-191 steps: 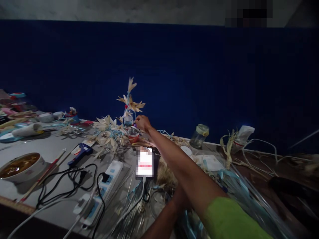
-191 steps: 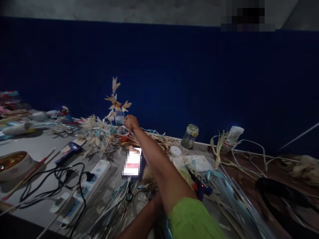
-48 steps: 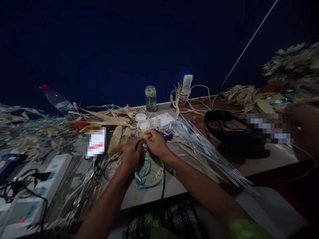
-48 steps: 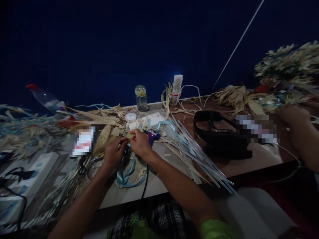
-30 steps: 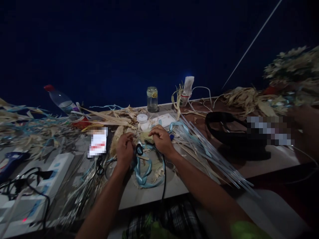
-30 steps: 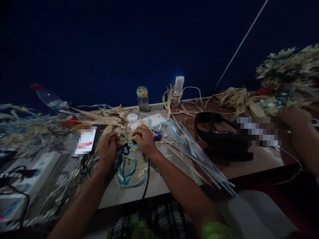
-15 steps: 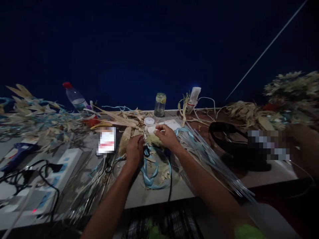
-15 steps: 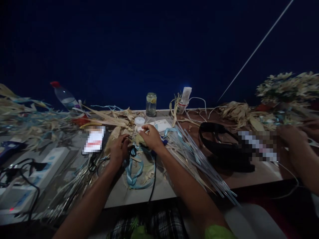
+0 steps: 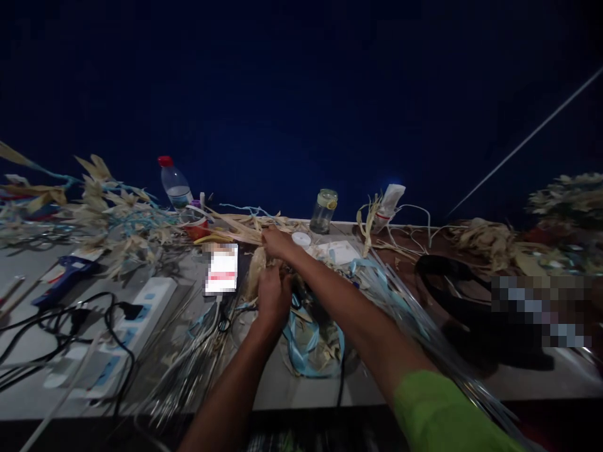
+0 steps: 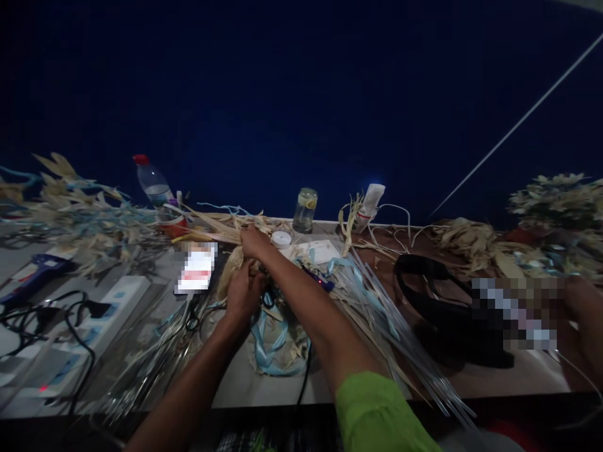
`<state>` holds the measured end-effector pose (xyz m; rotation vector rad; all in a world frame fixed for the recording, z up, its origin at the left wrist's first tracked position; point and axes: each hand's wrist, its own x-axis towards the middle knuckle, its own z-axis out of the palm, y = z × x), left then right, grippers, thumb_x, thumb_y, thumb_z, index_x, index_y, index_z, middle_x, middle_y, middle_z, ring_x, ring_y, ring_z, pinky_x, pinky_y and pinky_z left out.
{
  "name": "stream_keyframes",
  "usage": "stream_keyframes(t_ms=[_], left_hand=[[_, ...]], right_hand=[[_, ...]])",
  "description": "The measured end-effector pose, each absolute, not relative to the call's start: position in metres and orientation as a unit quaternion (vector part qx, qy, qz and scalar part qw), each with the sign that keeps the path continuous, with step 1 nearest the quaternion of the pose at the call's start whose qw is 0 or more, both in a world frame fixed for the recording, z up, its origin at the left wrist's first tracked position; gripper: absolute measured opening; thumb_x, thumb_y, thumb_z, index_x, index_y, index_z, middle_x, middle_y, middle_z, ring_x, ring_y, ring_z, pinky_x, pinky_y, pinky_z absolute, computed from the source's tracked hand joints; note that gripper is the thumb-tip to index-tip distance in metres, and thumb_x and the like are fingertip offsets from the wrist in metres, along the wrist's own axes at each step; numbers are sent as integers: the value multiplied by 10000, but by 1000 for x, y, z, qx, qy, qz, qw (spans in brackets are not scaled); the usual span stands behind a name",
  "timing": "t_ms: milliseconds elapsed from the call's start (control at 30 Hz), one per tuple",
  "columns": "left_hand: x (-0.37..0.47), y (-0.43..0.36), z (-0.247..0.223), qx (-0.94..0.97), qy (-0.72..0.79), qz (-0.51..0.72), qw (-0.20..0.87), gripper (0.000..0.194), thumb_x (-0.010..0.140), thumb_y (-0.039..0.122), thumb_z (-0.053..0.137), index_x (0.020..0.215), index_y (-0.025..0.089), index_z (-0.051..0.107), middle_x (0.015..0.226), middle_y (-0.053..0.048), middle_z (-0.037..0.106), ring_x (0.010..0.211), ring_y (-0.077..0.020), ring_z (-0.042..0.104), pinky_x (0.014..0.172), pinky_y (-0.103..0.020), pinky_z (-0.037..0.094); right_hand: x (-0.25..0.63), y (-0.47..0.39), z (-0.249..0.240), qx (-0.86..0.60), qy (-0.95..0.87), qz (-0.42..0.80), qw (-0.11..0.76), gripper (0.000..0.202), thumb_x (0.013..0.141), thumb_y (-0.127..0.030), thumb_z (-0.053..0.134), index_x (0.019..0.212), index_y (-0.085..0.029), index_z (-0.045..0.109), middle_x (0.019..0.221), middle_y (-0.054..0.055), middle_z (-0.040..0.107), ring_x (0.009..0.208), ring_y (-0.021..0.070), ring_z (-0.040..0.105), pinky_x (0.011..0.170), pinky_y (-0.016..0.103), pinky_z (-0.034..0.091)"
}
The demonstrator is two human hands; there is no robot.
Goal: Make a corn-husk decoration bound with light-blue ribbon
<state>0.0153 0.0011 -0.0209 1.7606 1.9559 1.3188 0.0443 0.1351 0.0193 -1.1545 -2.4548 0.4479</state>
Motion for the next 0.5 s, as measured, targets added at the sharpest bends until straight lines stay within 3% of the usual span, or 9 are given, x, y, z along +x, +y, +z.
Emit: stream_keyframes(t_ms=[133,233,367,500], left_hand=[[17,-1,-17,610,622,486,67,224,762,188,464,941,139,590,1055,-138,555,1042,-252,487,903,-422,388],[16,0,-18,596,600,528,74,233,772,204,470,968,133,574,1036,-132,551,1029,-233,492,903,-403,396],[15,3,-18,525,587,601,135,314,753,245,530,1045,129,542,992,-122,563,927,-212,542,854,-384,422],[17,5,-11,388,531,702,276,346,742,315,571,1051,166,538,1022,-89,575,937,-177,560,865,-343,425]], right_hand=[[39,145,18,-401,-879,181,184,123,632,-124,580,754,-120,597,896,80,593,758,150,539,691,250,385],[45,155,24,-412,-867,191,203,111,641,-133,532,741,-142,578,830,50,602,745,145,537,671,238,394],[71,155,41,-442,-761,318,353,145,645,-190,485,777,-151,530,671,-12,555,569,98,495,562,223,389],[112,125,57,-347,-647,485,476,143,628,-180,454,766,-166,490,534,-64,466,424,65,390,447,202,323]])
